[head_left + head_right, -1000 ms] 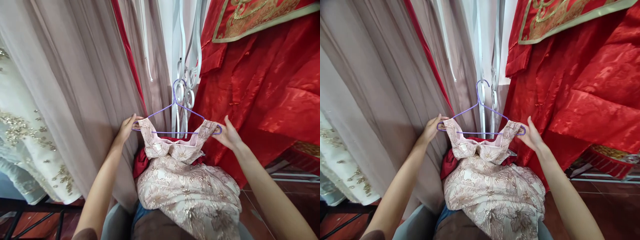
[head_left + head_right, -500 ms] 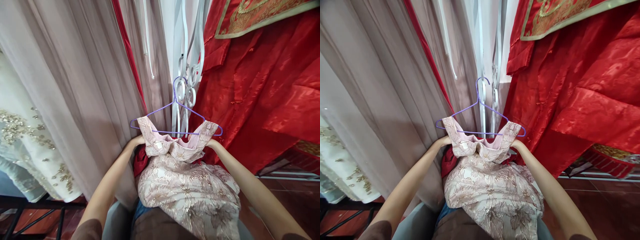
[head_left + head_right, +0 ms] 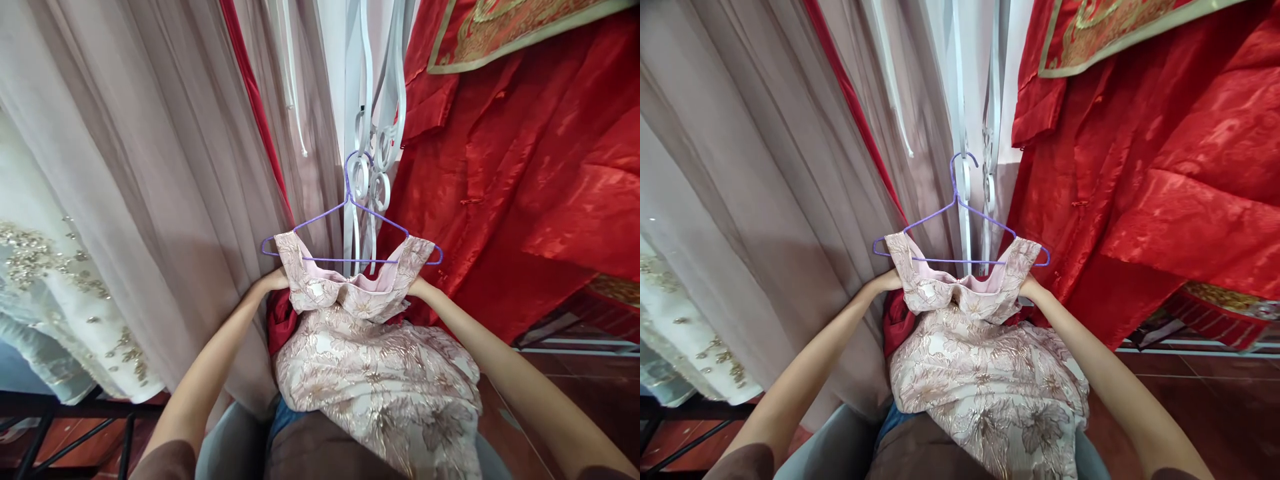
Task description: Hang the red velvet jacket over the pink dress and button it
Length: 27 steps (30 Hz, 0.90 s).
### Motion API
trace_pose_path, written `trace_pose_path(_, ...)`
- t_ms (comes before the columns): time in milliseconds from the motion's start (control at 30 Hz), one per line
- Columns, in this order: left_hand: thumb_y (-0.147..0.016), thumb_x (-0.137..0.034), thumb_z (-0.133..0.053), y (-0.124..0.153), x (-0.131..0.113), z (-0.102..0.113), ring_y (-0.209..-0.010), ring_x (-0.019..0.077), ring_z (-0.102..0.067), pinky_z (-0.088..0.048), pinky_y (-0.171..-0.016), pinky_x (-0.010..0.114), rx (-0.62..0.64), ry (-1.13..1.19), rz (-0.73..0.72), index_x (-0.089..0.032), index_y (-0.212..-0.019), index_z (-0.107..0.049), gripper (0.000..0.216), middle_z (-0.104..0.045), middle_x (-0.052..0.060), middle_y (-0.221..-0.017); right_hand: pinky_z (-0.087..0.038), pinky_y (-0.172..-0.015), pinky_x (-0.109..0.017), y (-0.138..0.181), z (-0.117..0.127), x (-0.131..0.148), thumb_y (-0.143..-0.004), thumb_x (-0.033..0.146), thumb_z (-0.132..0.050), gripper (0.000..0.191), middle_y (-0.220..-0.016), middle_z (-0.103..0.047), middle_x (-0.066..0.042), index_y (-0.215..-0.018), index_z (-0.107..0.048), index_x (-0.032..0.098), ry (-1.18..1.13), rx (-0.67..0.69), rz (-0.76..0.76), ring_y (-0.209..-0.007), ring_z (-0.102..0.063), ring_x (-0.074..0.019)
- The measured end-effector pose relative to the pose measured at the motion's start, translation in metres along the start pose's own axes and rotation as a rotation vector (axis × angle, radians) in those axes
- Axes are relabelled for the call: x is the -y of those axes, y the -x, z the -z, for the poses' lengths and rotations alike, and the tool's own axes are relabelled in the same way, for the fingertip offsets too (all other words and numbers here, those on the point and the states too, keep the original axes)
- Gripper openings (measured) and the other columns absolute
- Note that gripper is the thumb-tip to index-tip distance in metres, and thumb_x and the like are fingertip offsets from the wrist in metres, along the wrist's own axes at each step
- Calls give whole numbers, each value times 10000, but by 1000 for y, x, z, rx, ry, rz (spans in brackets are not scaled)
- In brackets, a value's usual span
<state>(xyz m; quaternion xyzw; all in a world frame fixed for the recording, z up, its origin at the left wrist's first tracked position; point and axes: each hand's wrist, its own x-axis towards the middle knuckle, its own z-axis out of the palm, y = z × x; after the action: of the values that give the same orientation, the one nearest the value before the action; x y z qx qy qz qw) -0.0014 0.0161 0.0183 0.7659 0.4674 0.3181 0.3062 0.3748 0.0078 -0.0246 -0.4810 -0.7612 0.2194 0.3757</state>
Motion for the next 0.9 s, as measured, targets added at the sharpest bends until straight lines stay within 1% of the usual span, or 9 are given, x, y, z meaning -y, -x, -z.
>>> trace_pose_path(133,-544,-415,-750,9,0,3,-835,254,-662,-516,-812,357,-9,-86,20,-222,-653,-666,237,-733,48,-823,-492,-900,-494,11,19,0,-726,310,-689,90,-887,-709,-70,-769,-698,231,39,-20,3,-934,-634,-311)
trace_pose_path(200,-513,-376,-772,17,1,8,-844,275,-671,-508,-796,348,-29,-130,41,-231,-653,-674,224,-733,49,-806,-507,-876,-490,16,29,4,-692,317,-669,102,-830,-726,-59,-724,-694,224,12,-9,11,-883,-656,-311)
trace_pose_path(300,-505,-365,-783,24,3,20,-842,302,-678,-502,-783,353,-84,-145,93,-234,-647,-688,215,-726,54,-741,-541,-806,-472,17,45,7,-673,401,-649,191,-736,-737,-44,-688,-684,214,-157,2,-20,-749,-682,-278)
trace_pose_path(433,-520,-483,-768,20,2,41,-832,290,-668,-508,-818,396,-27,-2,88,-211,-650,-699,309,-728,53,-714,-527,-857,-434,9,65,5,-572,467,-744,284,-747,-748,-29,-691,-684,217,-401,-67,-86,-792,-694,-257)
trace_pose_path(533,-547,-508,-765,12,-5,57,-813,271,-668,-517,-808,402,-24,192,117,-173,-707,-703,377,-724,70,-719,-537,-819,-380,-2,77,8,-497,507,-786,357,-742,-745,-25,-675,-673,219,-577,-47,-183,-774,-697,-241)
trace_pose_path(667,-597,-437,-780,-1,-27,72,-724,243,-678,-541,-724,363,-86,516,258,-152,-712,-681,323,-710,68,-683,-544,-674,-323,-23,93,29,-489,505,-797,369,-690,-721,-21,-672,-655,217,-718,8,-303,-643,-676,-203)
trace_pose_path(767,-649,-443,-750,-12,-52,82,-640,209,-662,-543,-662,332,-59,594,313,-150,-712,-660,312,-696,62,-666,-520,-657,-265,-40,110,54,-527,434,-812,339,-723,-701,15,-745,-662,221,-736,0,-274,-650,-652,-156)
trace_pose_path(833,-676,-457,-728,-16,-70,89,-613,186,-644,-532,-637,309,-80,571,271,-147,-745,-651,327,-682,54,-664,-505,-692,-251,-45,124,75,-596,436,-783,310,-777,-691,27,-783,-658,223,-634,-44,-187,-695,-641,-140)
trace_pose_path(900,-698,-473,-703,-15,-89,94,-583,153,-609,-503,-598,263,-206,491,152,-156,-741,-627,329,-651,23,-641,-488,-727,-262,-42,138,99,-666,458,-736,291,-827,-686,22,-816,-657,221,-451,-105,-107,-733,-627,-138)
